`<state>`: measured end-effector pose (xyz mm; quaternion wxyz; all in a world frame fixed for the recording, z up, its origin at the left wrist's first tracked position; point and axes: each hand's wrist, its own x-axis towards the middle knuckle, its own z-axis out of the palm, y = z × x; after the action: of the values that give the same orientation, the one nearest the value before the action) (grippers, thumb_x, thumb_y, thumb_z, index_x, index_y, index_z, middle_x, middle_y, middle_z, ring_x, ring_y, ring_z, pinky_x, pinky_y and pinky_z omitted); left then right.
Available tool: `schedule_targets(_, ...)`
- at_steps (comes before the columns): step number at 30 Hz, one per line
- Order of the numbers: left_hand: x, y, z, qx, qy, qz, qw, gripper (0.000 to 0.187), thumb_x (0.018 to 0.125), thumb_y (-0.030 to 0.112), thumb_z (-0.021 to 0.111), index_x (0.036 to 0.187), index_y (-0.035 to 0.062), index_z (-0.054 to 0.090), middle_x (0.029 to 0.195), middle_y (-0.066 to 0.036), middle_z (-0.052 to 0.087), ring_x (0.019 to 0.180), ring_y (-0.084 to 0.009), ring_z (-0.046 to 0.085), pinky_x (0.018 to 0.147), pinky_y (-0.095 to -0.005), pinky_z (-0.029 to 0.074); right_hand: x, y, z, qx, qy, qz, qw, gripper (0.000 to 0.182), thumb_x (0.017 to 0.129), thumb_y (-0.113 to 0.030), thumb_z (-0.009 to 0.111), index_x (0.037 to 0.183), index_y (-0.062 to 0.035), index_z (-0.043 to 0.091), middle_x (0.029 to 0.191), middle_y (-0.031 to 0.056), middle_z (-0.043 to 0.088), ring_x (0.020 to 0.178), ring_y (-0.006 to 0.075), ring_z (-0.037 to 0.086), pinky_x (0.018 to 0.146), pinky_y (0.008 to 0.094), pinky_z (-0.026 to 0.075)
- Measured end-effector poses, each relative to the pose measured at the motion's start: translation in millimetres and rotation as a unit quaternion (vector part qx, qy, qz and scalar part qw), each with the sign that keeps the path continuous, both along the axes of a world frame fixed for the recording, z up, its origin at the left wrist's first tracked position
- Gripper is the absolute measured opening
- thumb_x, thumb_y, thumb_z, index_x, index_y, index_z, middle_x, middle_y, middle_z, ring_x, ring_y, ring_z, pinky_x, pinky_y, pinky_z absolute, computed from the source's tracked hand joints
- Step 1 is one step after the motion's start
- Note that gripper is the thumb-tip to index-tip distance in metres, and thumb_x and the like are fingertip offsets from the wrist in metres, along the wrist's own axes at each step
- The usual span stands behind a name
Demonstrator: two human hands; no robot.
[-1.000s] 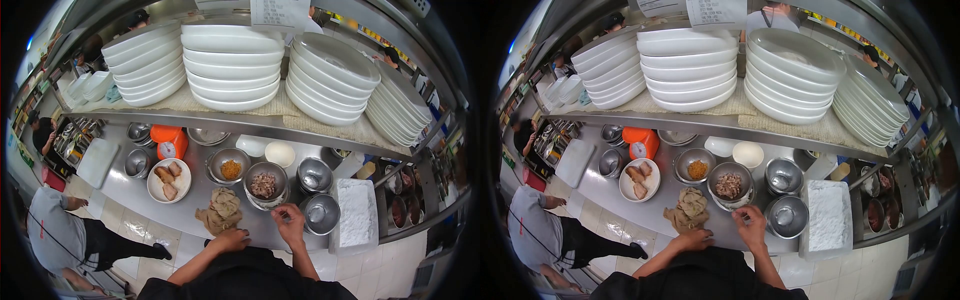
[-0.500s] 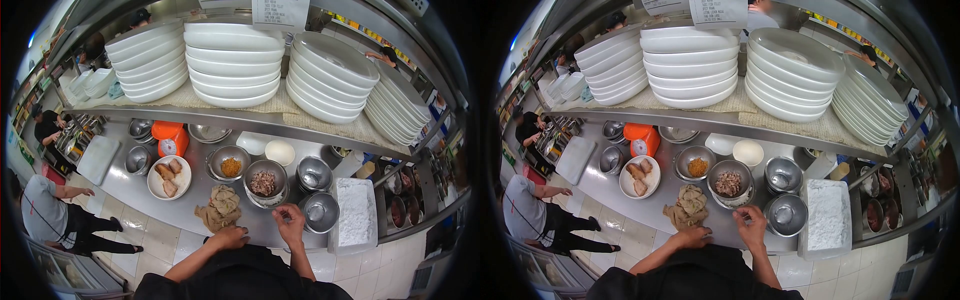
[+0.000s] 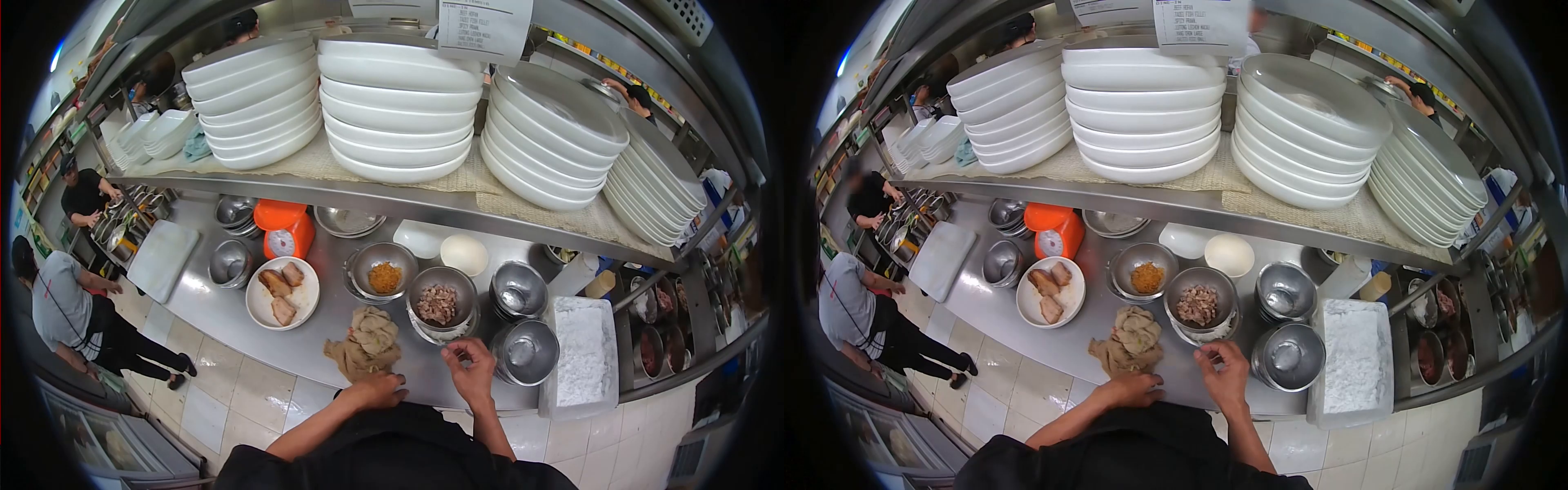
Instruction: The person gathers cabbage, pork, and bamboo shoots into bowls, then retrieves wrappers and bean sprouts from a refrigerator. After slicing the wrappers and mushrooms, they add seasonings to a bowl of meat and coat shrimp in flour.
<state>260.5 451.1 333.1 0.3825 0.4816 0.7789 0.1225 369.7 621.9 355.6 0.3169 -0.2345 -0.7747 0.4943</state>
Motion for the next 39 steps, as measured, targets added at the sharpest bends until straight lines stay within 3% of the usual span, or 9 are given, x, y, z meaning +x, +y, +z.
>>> schedule_targets(15,-13.0,-20.0,11.0,-0.003,0.018,0.047,0.999,0.031,0.084,0.030,0.053,0.106,0.0104,0.061,0.094,-0.022,0.062,0.091,-0.0359,0.060,0.081,-0.0424,0.046,-30.6,-21.1,3.7,0.004,-0.011,0.087,0.996,0.008,0.077,-0.006,0.068,0.081,-0.0006,0.062,0.074,0.0053,0.060,0.063,0.0079,0.054,0.058,0.0218,0.044)
schedule_targets(17,-16.7,-41.1,8.2,-0.007,0.006,0.132,0.991,0.030,0.084,0.030,0.053,0.104,0.0087,0.061,0.092,-0.022,0.063,0.089,-0.0363,0.060,0.080,-0.0424,0.047,-49.4,-34.6,-5.6,-0.154,-0.043,0.127,0.979,0.008,0.081,-0.008,0.065,0.080,-0.0004,0.062,0.065,0.0024,0.057,0.062,0.0053,0.051,0.058,0.0206,0.042)
schedule_targets(19,-20.2,-68.8,4.1,-0.019,-0.001,0.183,0.983,0.030,0.084,0.029,0.054,0.102,0.0071,0.062,0.090,-0.022,0.063,0.087,-0.0367,0.060,0.079,-0.0423,0.047,-69.3,-47.7,-4.1,-0.117,-0.072,0.165,0.977,0.011,0.083,-0.010,0.063,0.081,0.0005,0.061,0.058,0.0014,0.052,0.061,0.0045,0.048,0.057,0.0202,0.040)
schedule_targets(21,-25.4,-103.3,-0.2,0.053,-0.015,0.284,0.957,0.031,0.083,0.029,0.054,0.099,0.0035,0.062,0.085,-0.022,0.063,0.083,-0.0383,0.060,0.077,-0.0429,0.048,-88.3,-59.3,-8.8,0.006,-0.085,0.247,0.965,0.010,0.079,-0.010,0.065,0.086,-0.0026,0.062,0.077,0.0099,0.062,0.069,0.0216,0.059,0.064,0.0294,0.046)
schedule_targets(24,-40.1,-156.5,-1.0,-0.023,-0.008,0.322,0.946,0.034,0.083,0.030,0.053,0.094,-0.0006,0.062,0.086,-0.023,0.063,0.086,-0.0385,0.060,0.078,-0.0439,0.047,-135.3,-101.5,-4.1,0.091,-0.017,0.313,0.945,0.020,0.075,-0.009,0.065,0.094,-0.0053,0.061,0.096,0.0132,0.060,0.089,0.0294,0.057,0.079,0.0356,0.045)
schedule_targets(29,-47.5,-260.6,-35.2,-0.044,0.006,0.426,0.903,0.034,0.083,0.031,0.053,0.093,-0.0011,0.061,0.087,-0.024,0.062,0.085,-0.0401,0.059,0.079,-0.0452,0.047,-289.4,-195.7,6.4,0.191,0.045,0.407,0.892,0.036,0.073,-0.013,0.067,0.106,-0.0060,0.056,0.113,0.0134,0.053,0.108,0.0313,0.049,0.091,0.0400,0.040)
schedule_targets(33,-53.8,-340.3,-49.6,-0.025,-0.014,0.529,0.848,0.034,0.082,0.030,0.056,0.095,-0.0016,0.062,0.088,-0.025,0.063,0.086,-0.0401,0.060,0.079,-0.0445,0.047,-485.0,-263.3,-4.9,0.348,0.013,0.358,0.867,0.048,0.077,-0.025,0.065,0.121,-0.0082,0.051,0.128,0.0146,0.048,0.119,0.0305,0.044,0.100,0.0390,0.035)
schedule_targets(36,-57.0,-396.6,-54.7,-0.056,-0.005,0.597,0.800,0.035,0.081,0.029,0.057,0.100,0.0006,0.064,0.093,-0.022,0.064,0.087,-0.0350,0.063,0.080,-0.0384,0.048,-571.8,-280.3,-17.5,0.427,-0.262,0.350,0.792,0.052,0.077,-0.030,0.064,0.124,-0.0101,0.050,0.125,0.0151,0.050,0.117,0.0311,0.046,0.098,0.0389,0.038)
schedule_targets(39,-65.6,-443.9,-43.4,-0.038,0.010,0.668,0.743,0.034,0.080,0.027,0.058,0.099,0.0003,0.064,0.094,-0.022,0.064,0.088,-0.0347,0.063,0.081,-0.0385,0.048,-598.2,-272.9,-27.3,0.483,-0.299,0.349,0.745,0.035,0.078,-0.029,0.063,0.104,-0.0055,0.063,0.113,0.0174,0.058,0.106,0.0327,0.054,0.089,0.0416,0.044)
